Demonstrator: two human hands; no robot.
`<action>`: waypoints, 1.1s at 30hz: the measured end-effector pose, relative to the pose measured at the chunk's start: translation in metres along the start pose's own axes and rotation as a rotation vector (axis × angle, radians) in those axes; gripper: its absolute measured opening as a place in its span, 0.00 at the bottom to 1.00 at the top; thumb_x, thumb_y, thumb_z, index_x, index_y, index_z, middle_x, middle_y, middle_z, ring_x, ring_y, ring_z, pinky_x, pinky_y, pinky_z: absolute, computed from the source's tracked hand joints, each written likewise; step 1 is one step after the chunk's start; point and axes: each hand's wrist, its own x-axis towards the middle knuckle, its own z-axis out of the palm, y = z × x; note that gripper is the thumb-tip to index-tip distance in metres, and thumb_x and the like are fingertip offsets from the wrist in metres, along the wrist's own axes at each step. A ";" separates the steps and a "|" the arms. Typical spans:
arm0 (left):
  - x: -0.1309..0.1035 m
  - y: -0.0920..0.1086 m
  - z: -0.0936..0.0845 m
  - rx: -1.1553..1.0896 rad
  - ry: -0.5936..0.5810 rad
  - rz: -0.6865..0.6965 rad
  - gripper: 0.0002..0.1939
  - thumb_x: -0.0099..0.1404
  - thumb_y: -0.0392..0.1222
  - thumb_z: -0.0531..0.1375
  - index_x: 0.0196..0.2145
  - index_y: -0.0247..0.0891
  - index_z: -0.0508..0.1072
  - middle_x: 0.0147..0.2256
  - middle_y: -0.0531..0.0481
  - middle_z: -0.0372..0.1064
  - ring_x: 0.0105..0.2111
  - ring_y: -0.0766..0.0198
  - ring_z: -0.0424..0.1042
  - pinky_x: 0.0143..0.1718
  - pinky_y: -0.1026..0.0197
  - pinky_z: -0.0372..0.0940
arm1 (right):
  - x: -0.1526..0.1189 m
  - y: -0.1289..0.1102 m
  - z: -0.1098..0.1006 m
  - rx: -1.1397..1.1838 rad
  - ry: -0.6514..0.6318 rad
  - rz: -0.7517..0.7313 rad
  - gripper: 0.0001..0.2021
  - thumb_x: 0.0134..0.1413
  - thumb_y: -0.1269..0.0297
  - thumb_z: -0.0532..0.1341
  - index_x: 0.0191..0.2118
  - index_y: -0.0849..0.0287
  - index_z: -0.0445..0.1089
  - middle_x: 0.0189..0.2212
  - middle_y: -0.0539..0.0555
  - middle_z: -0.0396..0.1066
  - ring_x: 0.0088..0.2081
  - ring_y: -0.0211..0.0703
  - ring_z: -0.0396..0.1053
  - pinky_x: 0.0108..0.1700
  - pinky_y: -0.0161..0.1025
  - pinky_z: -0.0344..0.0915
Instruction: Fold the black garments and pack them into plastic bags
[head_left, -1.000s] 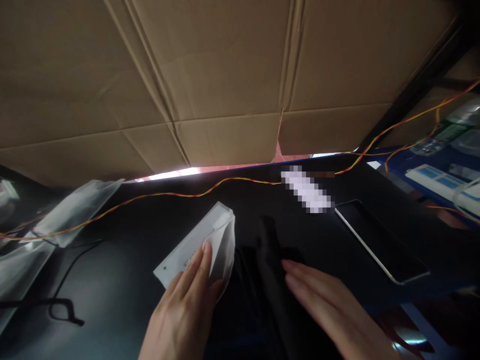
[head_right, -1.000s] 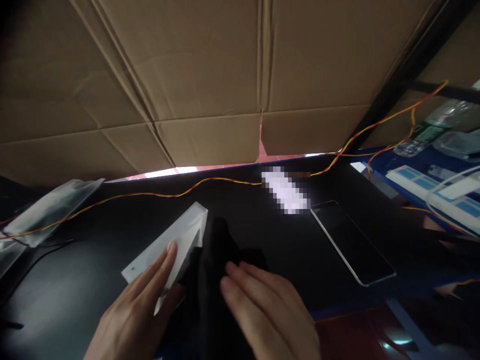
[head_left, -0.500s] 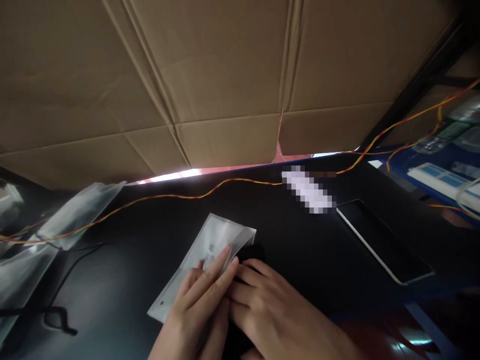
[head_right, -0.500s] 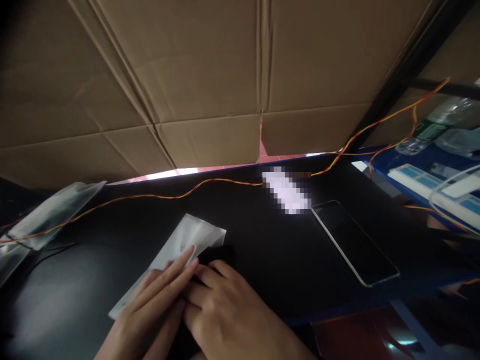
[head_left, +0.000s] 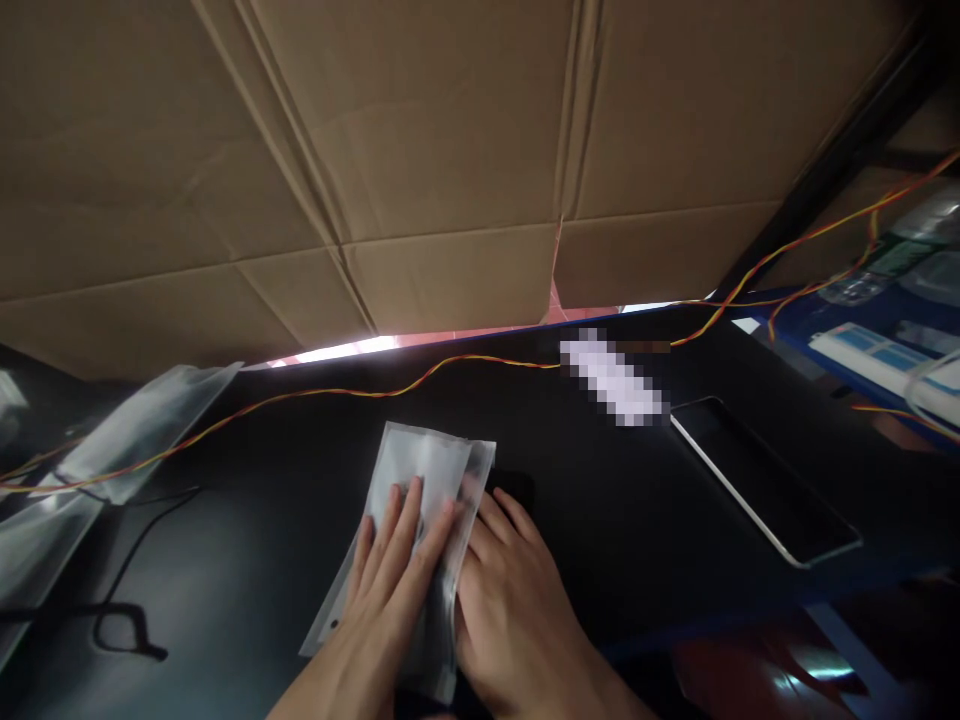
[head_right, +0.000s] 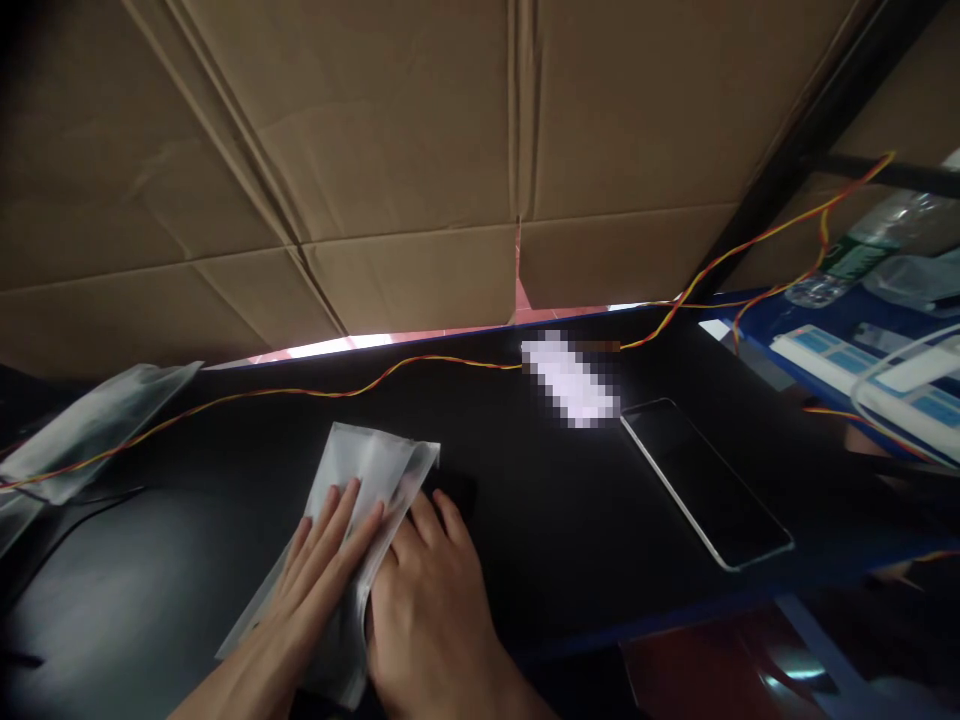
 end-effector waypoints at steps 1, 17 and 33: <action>-0.001 -0.001 0.000 -0.008 -0.015 0.005 0.55 0.74 0.71 0.59 0.83 0.47 0.35 0.80 0.37 0.43 0.77 0.32 0.51 0.67 0.28 0.64 | 0.001 -0.001 0.002 -0.005 0.034 0.032 0.26 0.73 0.66 0.60 0.73 0.61 0.69 0.72 0.60 0.70 0.76 0.54 0.60 0.79 0.59 0.53; -0.004 0.000 0.004 0.091 -0.057 0.035 0.60 0.66 0.51 0.71 0.82 0.44 0.40 0.81 0.34 0.37 0.78 0.28 0.49 0.65 0.27 0.68 | -0.018 0.008 -0.011 0.077 -0.012 -0.201 0.16 0.79 0.69 0.59 0.64 0.59 0.76 0.66 0.55 0.77 0.74 0.42 0.65 0.82 0.47 0.45; -0.003 -0.023 0.003 0.089 -0.092 -0.074 0.85 0.38 0.57 0.87 0.82 0.51 0.43 0.82 0.34 0.26 0.80 0.25 0.40 0.70 0.24 0.60 | -0.024 0.016 -0.040 0.096 -0.134 -0.086 0.15 0.77 0.55 0.64 0.62 0.50 0.76 0.61 0.48 0.80 0.78 0.55 0.55 0.75 0.55 0.61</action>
